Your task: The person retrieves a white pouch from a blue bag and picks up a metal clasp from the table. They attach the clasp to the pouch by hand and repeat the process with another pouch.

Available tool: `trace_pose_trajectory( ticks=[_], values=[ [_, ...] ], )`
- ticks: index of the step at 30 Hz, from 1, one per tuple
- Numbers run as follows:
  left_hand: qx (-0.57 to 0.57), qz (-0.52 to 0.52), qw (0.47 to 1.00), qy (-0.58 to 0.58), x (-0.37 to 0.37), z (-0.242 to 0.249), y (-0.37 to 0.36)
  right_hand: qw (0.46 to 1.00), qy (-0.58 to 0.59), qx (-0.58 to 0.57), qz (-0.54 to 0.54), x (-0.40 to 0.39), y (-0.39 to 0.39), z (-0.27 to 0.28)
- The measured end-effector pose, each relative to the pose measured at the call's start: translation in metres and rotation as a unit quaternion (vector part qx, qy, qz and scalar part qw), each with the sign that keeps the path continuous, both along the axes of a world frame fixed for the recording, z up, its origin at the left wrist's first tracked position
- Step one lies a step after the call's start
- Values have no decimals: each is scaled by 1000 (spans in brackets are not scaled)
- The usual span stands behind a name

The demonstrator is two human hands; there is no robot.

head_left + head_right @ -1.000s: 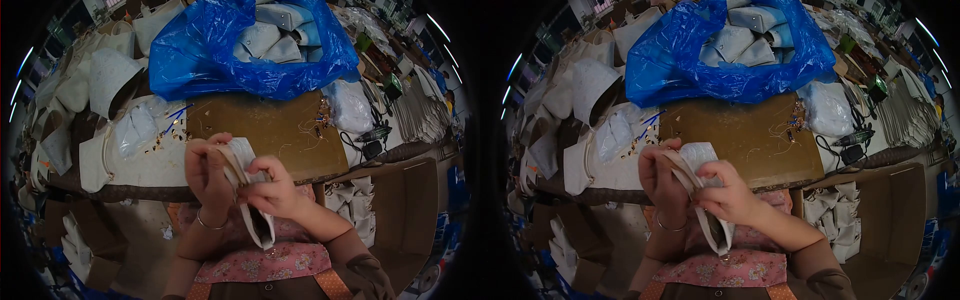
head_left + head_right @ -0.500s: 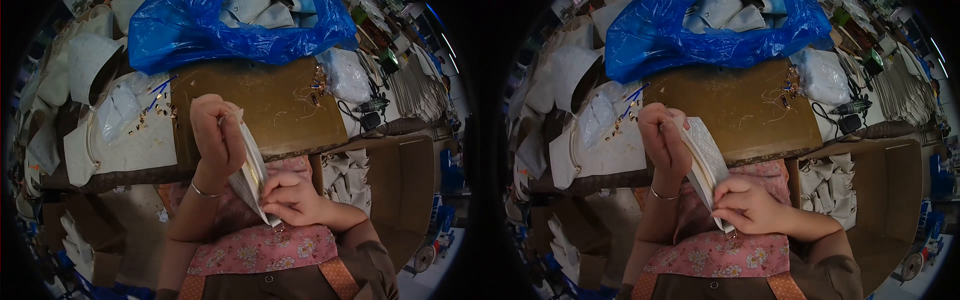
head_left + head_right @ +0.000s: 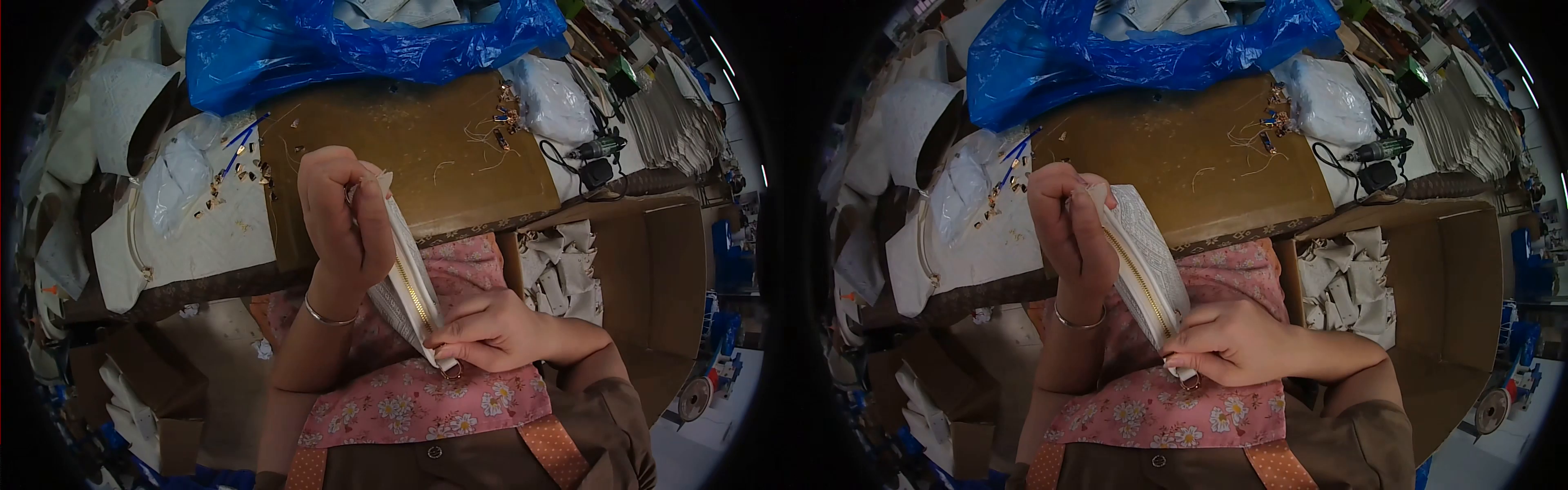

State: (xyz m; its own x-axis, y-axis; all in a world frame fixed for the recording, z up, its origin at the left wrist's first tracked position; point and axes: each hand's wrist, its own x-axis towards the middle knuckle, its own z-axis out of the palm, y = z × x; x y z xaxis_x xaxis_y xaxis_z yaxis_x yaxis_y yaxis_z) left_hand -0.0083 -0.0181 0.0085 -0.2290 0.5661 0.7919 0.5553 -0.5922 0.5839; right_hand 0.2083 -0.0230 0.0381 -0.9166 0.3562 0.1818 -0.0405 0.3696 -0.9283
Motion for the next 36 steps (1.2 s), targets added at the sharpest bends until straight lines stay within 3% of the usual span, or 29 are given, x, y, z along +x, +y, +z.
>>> trace_pose_trajectory(
  ticks=[3, 5, 12, 14, 16, 19, 20, 22, 23, 24, 25, 26, 29, 31, 32, 34, 36],
  values=[
    [-1, 7, 1000, 2, 2, -1, 1, 999, -17, 10, 47, 1, -1, 12],
    [15, 21, 997, -77, 7, -2, 1, 994, -12, -50, 93, -2, -1, 13],
    [-17, 18, 997, -75, 0, -6, 0, 991, -11, -116, 66, -9, 3, -1],
    [-51, -65, 987, -141, -4, -3, -3, 989, -7, -127, 74, -9, 6, 1],
    [-132, -231, 914, -305, -8, 2, -11, 989, -13, -112, 93, -8, 12, 5],
    [-235, -267, 933, -52, -39, 8, -28, 982, -1, -155, 112, -8, 17, 2],
    [-245, -257, 931, -89, -42, 10, -37, 978, 5, -169, 122, -8, 20, -2],
    [-208, -174, 962, -25, -59, 16, -53, 972, 33, -166, 163, -7, 25, -10],
    [-174, -110, 978, 37, -69, 20, -63, 950, 13, -291, 116, -4, 27, -13],
    [-146, -29, 989, 27, -76, 23, -79, 909, -13, -411, 64, 2, 28, -17],
    [-115, 49, 992, 16, -82, 28, -95, 873, 49, -483, 34, 2, 31, -29],
    [-36, 163, 984, 59, -91, 37, -106, 876, 97, -472, -9, -2, 34, -33],
    [140, 445, 875, 128, -121, 60, -133, 883, 137, -438, -96, -13, 45, -35],
    [160, 564, 794, 162, -161, 52, -139, 894, 104, -421, -113, -18, 56, -38],
    [165, 561, 795, 159, -186, 40, -148, 895, 107, -416, -116, -22, 60, -38],
    [-32, 678, 702, 214, -242, 4, -162, 918, 42, -368, -143, -33, 67, -37],
    [-258, 653, 704, 108, -281, -39, -168, 932, 54, -330, -141, -46, 84, -44]
  ],
)
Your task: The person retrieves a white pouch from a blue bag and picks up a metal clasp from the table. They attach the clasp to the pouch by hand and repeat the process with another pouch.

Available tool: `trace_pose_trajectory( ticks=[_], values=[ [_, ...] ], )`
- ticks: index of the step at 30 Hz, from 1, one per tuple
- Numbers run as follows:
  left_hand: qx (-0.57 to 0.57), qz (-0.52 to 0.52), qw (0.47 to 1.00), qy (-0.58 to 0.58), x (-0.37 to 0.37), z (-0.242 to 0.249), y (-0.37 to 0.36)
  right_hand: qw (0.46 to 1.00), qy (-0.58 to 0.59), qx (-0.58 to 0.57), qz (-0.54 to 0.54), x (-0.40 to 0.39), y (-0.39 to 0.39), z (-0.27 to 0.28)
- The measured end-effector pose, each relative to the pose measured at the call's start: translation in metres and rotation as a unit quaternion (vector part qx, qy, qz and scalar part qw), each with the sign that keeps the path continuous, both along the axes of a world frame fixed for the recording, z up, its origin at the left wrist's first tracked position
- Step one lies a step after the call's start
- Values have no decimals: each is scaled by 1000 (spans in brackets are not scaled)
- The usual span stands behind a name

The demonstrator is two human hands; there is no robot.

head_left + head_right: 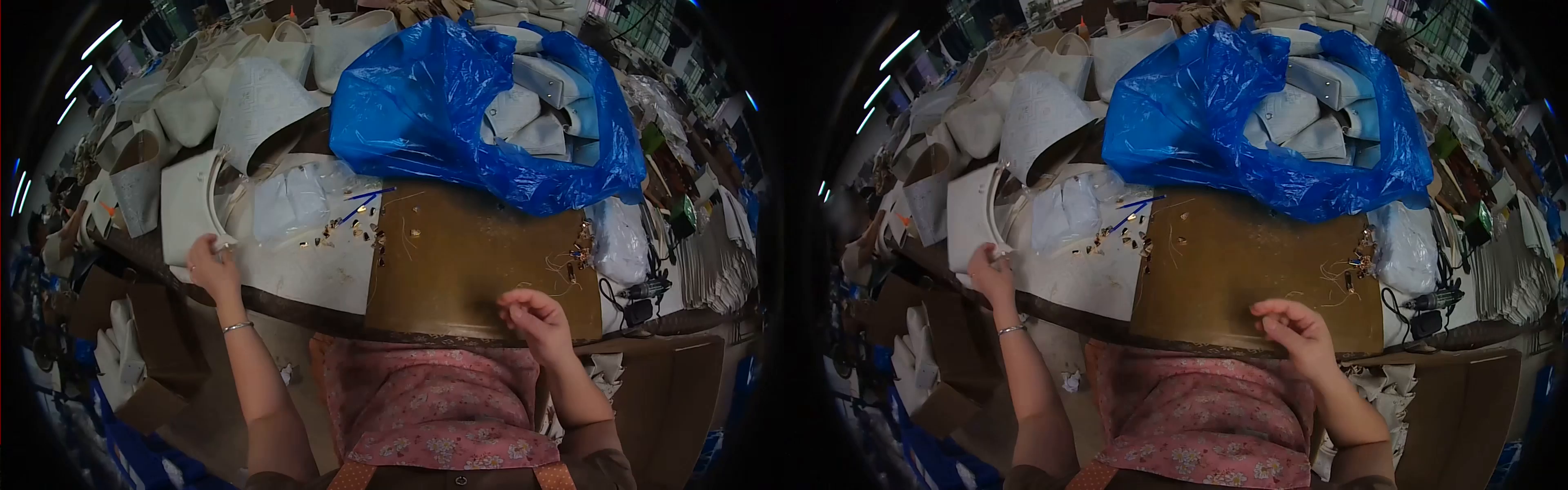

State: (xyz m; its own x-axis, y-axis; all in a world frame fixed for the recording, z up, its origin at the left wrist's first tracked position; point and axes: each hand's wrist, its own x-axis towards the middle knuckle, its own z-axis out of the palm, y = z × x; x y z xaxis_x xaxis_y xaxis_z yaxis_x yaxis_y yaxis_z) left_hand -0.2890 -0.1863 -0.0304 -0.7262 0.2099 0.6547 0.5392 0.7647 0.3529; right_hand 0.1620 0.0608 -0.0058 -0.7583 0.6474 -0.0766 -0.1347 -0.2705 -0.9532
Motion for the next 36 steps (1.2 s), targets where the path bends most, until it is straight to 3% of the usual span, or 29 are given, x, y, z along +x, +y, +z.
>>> trace_pose_trajectory(
  ticks=[2, 4, 8, 11, 13, 17, 19, 23, 25, 29, 33, 36],
  values=[
    [-81, -78, 988, -109, -28, -58, -12, 999, 6, 43, -2, -15, 19, 4],
    [-119, 6, 992, -50, 1, -87, 10, 995, 4, 91, -51, -34, 44, 16],
    [-40, -30, 995, -87, 61, -85, 30, 937, 6, 278, -211, -74, 144, 14],
    [8, -51, 995, -84, 70, -86, 30, 890, -59, 353, -282, -93, 228, 12],
    [32, -56, 994, -88, 70, -84, 31, 773, -225, 472, -359, -97, 290, -2],
    [40, -46, 994, -86, 70, -79, 34, 729, -350, 458, -369, -100, 364, -20],
    [42, -43, 994, -89, 70, -79, 36, 663, -388, 462, -442, -107, 358, -25],
    [39, -33, 996, -77, 70, -76, 38, 681, -393, 440, -434, -123, 333, -18],
    [39, -33, 995, -83, 72, -75, 39, 713, -402, 432, -378, -125, 327, -16],
    [39, -31, 996, -74, 71, -77, 39, 689, -393, 477, -378, -121, 308, -27],
    [41, -38, 996, -74, 71, -76, 37, 683, -348, 514, -384, -108, 282, -26],
    [40, -38, 997, -62, 69, -80, 36, 685, -218, 561, -411, -79, 261, 27]
  ],
)
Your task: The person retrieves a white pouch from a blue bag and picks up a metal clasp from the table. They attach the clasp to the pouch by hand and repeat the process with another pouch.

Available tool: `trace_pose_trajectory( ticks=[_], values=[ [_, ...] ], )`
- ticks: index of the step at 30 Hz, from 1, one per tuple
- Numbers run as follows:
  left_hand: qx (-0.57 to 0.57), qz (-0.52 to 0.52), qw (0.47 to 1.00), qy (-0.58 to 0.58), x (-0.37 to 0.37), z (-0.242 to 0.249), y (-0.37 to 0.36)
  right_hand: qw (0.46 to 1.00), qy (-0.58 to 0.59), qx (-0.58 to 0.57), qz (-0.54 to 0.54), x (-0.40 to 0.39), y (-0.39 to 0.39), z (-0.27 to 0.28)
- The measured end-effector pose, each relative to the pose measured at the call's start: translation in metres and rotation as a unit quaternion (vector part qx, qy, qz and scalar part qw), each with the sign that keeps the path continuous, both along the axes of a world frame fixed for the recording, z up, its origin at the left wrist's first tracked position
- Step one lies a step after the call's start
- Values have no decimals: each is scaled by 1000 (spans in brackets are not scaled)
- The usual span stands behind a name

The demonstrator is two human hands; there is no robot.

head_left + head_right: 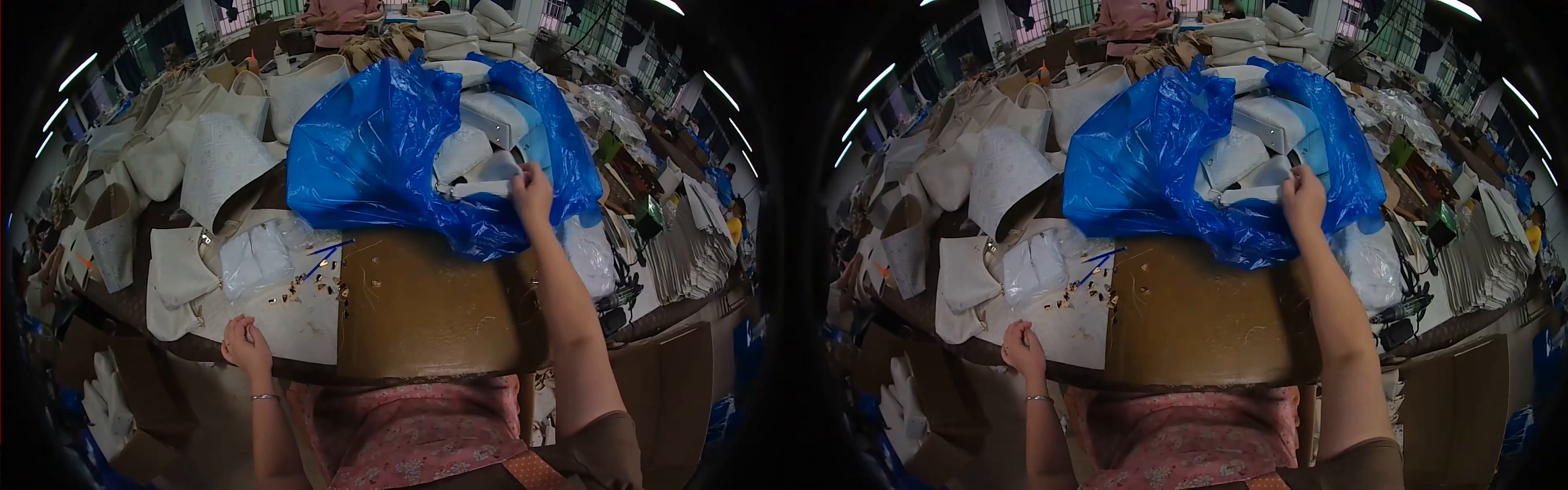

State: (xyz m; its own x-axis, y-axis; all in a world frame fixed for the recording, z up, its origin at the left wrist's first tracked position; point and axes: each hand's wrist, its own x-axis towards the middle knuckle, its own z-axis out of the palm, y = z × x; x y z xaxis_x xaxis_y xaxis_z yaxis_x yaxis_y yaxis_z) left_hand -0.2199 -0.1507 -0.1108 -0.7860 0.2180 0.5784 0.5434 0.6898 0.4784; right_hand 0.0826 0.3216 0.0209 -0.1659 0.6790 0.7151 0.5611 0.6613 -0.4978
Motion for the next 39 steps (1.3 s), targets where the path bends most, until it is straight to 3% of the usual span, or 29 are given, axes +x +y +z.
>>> trace_pose_trajectory(
  ticks=[2, 4, 7, 9, 10, 11, 12, 13, 14, 16, 17, 18, 19, 20, 22, 23, 25, 26, 27, 29, 30, 32, 34, 36, 38, 39],
  values=[
    [-1, -4, 1000, -4, 0, 0, -1, 997, 63, -33, 6, 32, -9, 38],
    [0, -10, 1000, -8, -2, -2, -1, 971, 197, -57, 123, 66, -25, 65],
    [-2, 1, 1000, -18, -1, -1, 0, 928, 325, 8, 183, 103, -80, 92],
    [-23, 2, 991, -129, 5, 10, 3, 890, 404, -4, 211, 122, -110, 86],
    [-25, -1, 992, -128, 10, 12, 9, 875, 438, -42, 200, 127, -124, 77],
    [75, -108, 985, -114, 21, 13, 19, 858, 471, -80, 188, 128, -140, 67],
    [172, -213, 957, -100, 35, 16, 30, 829, 498, -124, 225, 129, -153, 50],
    [179, -283, 931, -142, 59, 34, 40, 819, 475, -209, 244, 140, -148, 15],
    [185, -351, 899, -184, 87, 63, 49, 749, 500, -298, 318, 121, -183, 27],
    [327, -495, 736, -325, 128, 103, 66, 635, 454, -489, 389, 118, -192, -14],
    [322, -498, 734, -330, 136, 114, 70, 633, 414, -554, 348, 111, -203, -29],
    [311, -585, 640, -389, 142, 123, 75, 641, 327, -612, 327, 97, -212, -28],
    [295, -659, 532, -441, 150, 132, 80, 586, 302, -649, 379, 90, -216, -44],
    [290, -662, 528, -446, 162, 145, 84, 527, 275, -681, 428, 83, -219, -60],
    [152, -756, 470, -429, 187, 166, 93, 548, 121, -709, 427, 60, -234, -56],
    [151, -756, 468, -432, 192, 163, 101, 548, 123, -710, 424, 54, -234, -56],
    [54, -844, 375, -379, 198, 150, 113, 526, 151, -678, 492, 45, -231, -56],
    [122, -822, 387, -400, 199, 150, 110, 542, 177, -668, 478, 43, -234, -54],
    [122, -821, 388, -401, 197, 144, 111, 541, 177, -669, 478, 43, -234, -55],
    [201, -805, 418, -371, 187, 127, 114, 639, 191, -622, 410, 43, -235, -58],
    [200, -804, 418, -372, 189, 126, 113, 638, 191, -623, 410, 46, -234, -58],
    [253, -617, 622, -409, 201, 122, 109, 836, 57, -459, 296, 65, -229, -57],
    [305, -566, 647, -410, 203, 116, 113, 961, 8, -225, 159, 83, -216, -46],
    [330, -517, 700, -366, 195, 118, 116, 980, 15, -179, 87, 110, -193, -59],
    [309, -511, 704, -384, 192, 120, 113, 985, -56, -165, -17, 135, -178, -69],
    [258, -536, 732, -332, 192, 126, 110, 980, -55, -187, -40, 144, -173, -73]
  ],
)
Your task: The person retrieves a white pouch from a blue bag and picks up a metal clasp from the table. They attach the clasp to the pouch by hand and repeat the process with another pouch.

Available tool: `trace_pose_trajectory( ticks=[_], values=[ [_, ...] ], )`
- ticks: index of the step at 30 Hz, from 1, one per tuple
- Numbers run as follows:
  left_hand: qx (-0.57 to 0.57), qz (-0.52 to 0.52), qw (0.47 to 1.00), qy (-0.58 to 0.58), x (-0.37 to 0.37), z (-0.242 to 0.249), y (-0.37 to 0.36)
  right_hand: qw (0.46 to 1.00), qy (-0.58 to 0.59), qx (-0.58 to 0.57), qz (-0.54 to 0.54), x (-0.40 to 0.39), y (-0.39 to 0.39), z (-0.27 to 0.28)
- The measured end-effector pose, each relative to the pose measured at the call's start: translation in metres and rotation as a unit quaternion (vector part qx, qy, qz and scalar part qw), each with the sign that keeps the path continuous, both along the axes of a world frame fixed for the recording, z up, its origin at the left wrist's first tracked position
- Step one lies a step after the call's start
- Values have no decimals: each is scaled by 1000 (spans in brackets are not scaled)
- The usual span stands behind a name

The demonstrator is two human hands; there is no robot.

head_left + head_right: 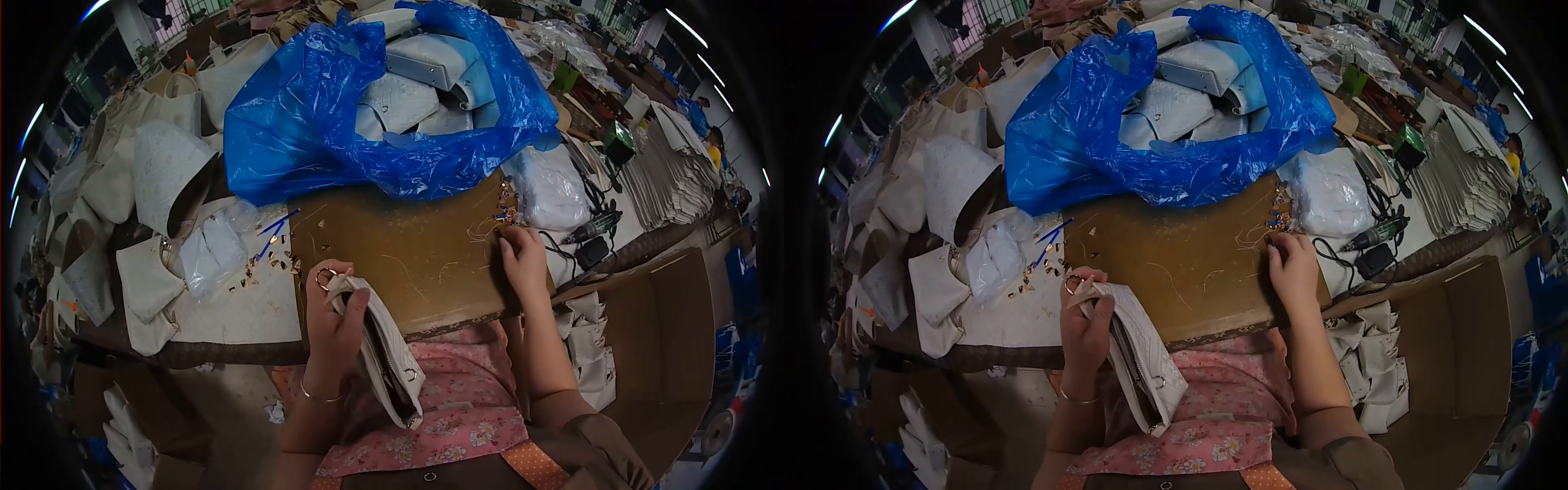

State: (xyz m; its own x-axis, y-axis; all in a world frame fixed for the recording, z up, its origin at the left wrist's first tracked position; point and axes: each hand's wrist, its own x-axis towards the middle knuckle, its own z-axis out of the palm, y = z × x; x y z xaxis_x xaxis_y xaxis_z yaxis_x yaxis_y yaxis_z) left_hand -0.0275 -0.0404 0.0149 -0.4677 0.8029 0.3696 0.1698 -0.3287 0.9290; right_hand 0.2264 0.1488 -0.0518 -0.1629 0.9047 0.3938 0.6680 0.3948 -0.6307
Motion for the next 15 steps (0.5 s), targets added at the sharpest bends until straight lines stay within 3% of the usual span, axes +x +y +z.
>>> trace_pose_trajectory(
  ticks=[1, 2, 4, 7, 9, 10, 11, 13, 15],
  values=[
    [-9, -8, 996, 83, 0, 6, -3, 1000, 1, -1, 1, 5, 4, -5],
    [-10, -7, 996, 84, -1, 11, -8, 999, -47, 15, -18, 10, 7, -12],
    [-63, 31, 935, 348, -5, 19, -20, 995, -94, 30, -30, 13, 8, -16],
    [-74, -32, 937, 341, -19, 28, -31, 998, -52, -14, 22, 2, 2, -9],
    [-104, -39, 942, 317, -20, 34, -38, 993, 106, -11, 45, -13, -9, 0],
    [-128, -51, 947, 291, -19, 36, -40, 979, 179, -70, 70, -20, -15, 3],
    [-132, -48, 947, 290, -17, 35, -41, 978, 179, -73, 74, -28, -24, 11],
    [-96, -41, 984, 145, -12, 33, -42, 927, 258, -91, 254, -48, -51, 47],
    [-64, -52, 973, 214, -15, 36, -38, 904, 206, -77, 368, -59, -74, 75]
  ],
)
